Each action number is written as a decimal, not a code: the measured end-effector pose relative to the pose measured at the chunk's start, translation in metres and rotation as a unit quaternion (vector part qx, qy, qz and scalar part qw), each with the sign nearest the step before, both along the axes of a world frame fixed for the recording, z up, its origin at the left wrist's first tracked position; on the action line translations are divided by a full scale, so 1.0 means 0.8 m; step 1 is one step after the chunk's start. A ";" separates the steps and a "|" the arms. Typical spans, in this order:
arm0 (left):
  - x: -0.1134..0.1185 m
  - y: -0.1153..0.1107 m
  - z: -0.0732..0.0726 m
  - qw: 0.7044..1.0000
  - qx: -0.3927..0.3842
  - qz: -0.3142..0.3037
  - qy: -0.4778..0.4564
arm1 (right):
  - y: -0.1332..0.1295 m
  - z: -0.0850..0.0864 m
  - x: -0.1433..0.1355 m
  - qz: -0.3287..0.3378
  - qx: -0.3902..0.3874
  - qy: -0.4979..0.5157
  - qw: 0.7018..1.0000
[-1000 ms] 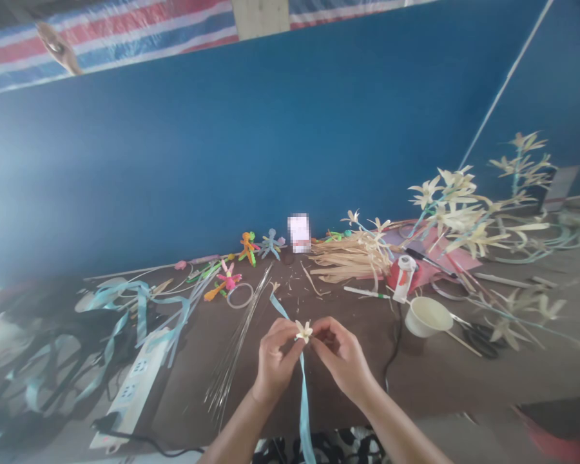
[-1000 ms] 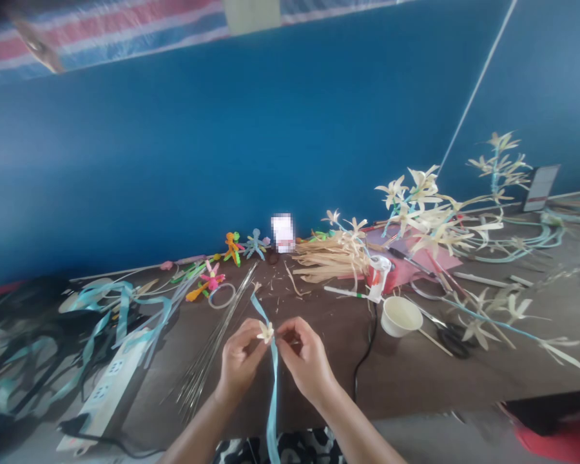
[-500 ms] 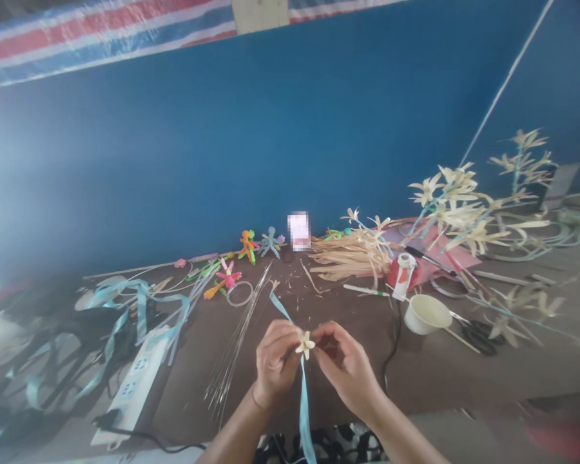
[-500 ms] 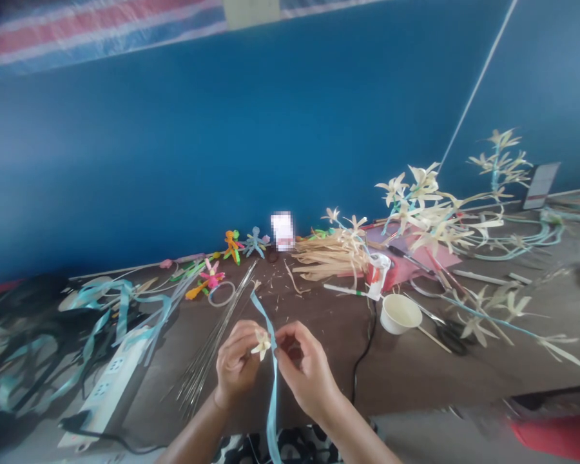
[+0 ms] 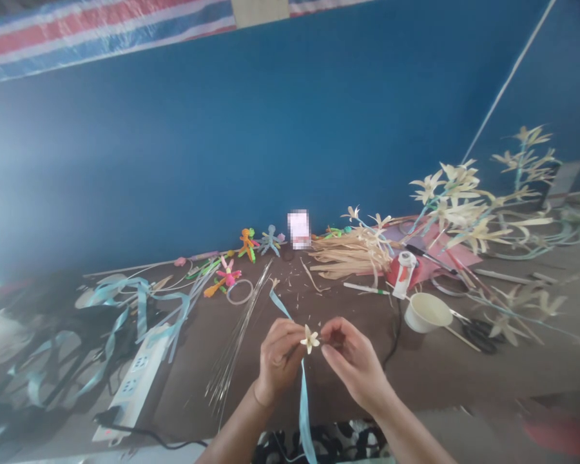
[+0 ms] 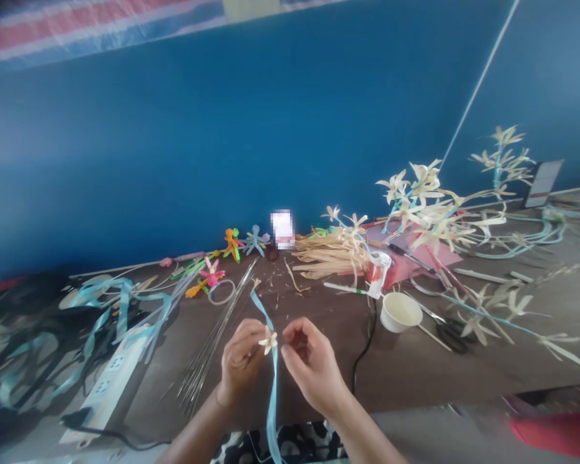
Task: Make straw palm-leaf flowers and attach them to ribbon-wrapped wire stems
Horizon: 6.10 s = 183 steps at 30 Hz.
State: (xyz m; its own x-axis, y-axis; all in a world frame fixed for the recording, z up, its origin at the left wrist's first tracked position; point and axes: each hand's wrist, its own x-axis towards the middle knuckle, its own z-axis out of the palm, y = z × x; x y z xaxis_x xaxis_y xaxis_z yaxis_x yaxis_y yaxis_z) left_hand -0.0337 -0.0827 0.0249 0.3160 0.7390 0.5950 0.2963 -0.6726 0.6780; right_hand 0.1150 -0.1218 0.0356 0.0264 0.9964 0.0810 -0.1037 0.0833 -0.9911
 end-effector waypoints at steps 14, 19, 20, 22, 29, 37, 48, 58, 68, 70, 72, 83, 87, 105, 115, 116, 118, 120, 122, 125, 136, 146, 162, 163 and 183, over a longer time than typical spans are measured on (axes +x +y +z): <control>-0.002 0.000 -0.006 0.999 0.010 -0.025 0.022 | 0.004 -0.005 0.003 0.041 -0.102 0.054 0.992; -0.001 -0.003 -0.007 1.000 -0.004 -0.029 0.008 | 0.005 -0.007 0.002 0.075 -0.129 0.150 0.977; -0.001 -0.004 -0.007 1.000 -0.006 -0.029 0.006 | 0.005 -0.006 0.001 0.083 -0.135 0.170 0.973; 0.000 -0.004 -0.008 1.000 -0.009 -0.030 0.001 | 0.005 -0.005 0.001 0.100 -0.148 0.204 0.962; 0.001 -0.006 -0.010 0.999 -0.013 -0.029 -0.006 | 0.004 -0.006 0.001 0.138 -0.164 0.201 0.956; -0.001 -0.002 -0.016 0.999 -0.006 -0.033 0.029 | 0.008 0.009 0.012 0.080 -0.089 0.021 0.993; 0.000 -0.001 -0.011 0.991 -0.022 -0.111 0.075 | 0.017 -0.003 0.013 0.102 -0.110 0.003 0.989; 0.002 -0.003 -0.013 0.993 -0.014 -0.098 0.065 | 0.020 -0.001 0.016 0.099 -0.111 -0.035 0.988; -0.005 -0.001 -0.013 0.995 0.072 0.032 0.054 | -0.007 -0.009 0.011 0.149 -0.194 0.192 0.950; -0.004 -0.001 -0.011 0.994 0.086 0.037 0.059 | -0.011 -0.011 0.004 0.169 -0.213 0.229 0.935; -0.003 -0.001 -0.009 0.993 0.098 0.036 0.060 | -0.012 -0.011 -0.002 0.168 -0.224 0.260 0.924; 0.002 -0.007 -0.010 0.995 0.085 0.040 0.035 | -0.010 -0.005 -0.010 0.132 -0.236 0.283 0.920; 0.006 -0.007 -0.015 0.996 0.078 0.052 0.012 | -0.009 -0.004 -0.015 0.111 -0.230 0.282 0.925; -0.001 -0.005 -0.018 0.992 0.112 0.056 0.032 | -0.013 0.000 -0.036 0.130 -0.241 0.334 0.902; 0.007 -0.006 -0.025 0.991 0.104 0.080 -0.018 | -0.008 -0.009 -0.040 0.110 -0.226 0.305 0.919; 0.007 -0.006 -0.025 0.992 0.101 0.078 -0.022 | -0.008 -0.009 -0.040 0.108 -0.224 0.302 0.920; 0.007 -0.006 -0.025 0.994 0.082 0.073 -0.024 | -0.007 -0.009 -0.039 0.108 -0.224 0.297 0.922; 0.007 -0.004 -0.024 0.996 0.034 0.082 -0.026 | -0.008 -0.010 -0.038 0.114 -0.221 0.288 0.925; 0.008 -0.001 -0.022 0.991 -0.057 0.111 -0.041 | -0.009 -0.013 -0.035 0.114 -0.214 0.279 0.929; 0.010 0.008 -0.020 0.960 -0.223 0.125 -0.116 | -0.007 -0.020 -0.030 0.067 -0.196 0.259 0.943; 0.025 0.011 -0.032 0.836 -0.425 0.042 -0.346 | 0.021 -0.042 -0.025 -0.085 -0.053 0.015 0.995; 0.024 0.008 -0.032 0.798 -0.475 -0.015 -0.372 | 0.029 -0.048 -0.025 -0.011 -0.127 0.068 0.989; 0.019 0.013 -0.039 0.787 -0.480 -0.001 -0.388 | 0.031 -0.058 -0.026 -0.042 -0.122 0.147 0.981; 0.018 0.014 -0.042 0.780 -0.485 0.006 -0.395 | 0.032 -0.059 -0.025 -0.049 -0.119 0.163 0.978; 0.015 0.014 -0.049 0.748 -0.510 -0.051 -0.422 | 0.036 -0.054 -0.028 -0.030 -0.117 0.165 0.979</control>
State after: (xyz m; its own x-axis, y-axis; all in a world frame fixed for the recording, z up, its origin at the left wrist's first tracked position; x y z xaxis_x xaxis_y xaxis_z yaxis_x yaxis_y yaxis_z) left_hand -0.0221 -0.0715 -0.0146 0.2306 0.9423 -0.2428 -0.5448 0.3318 0.7701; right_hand 0.0927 -0.0926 -0.0080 0.0725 0.9823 -0.1727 -0.4225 -0.1266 -0.8975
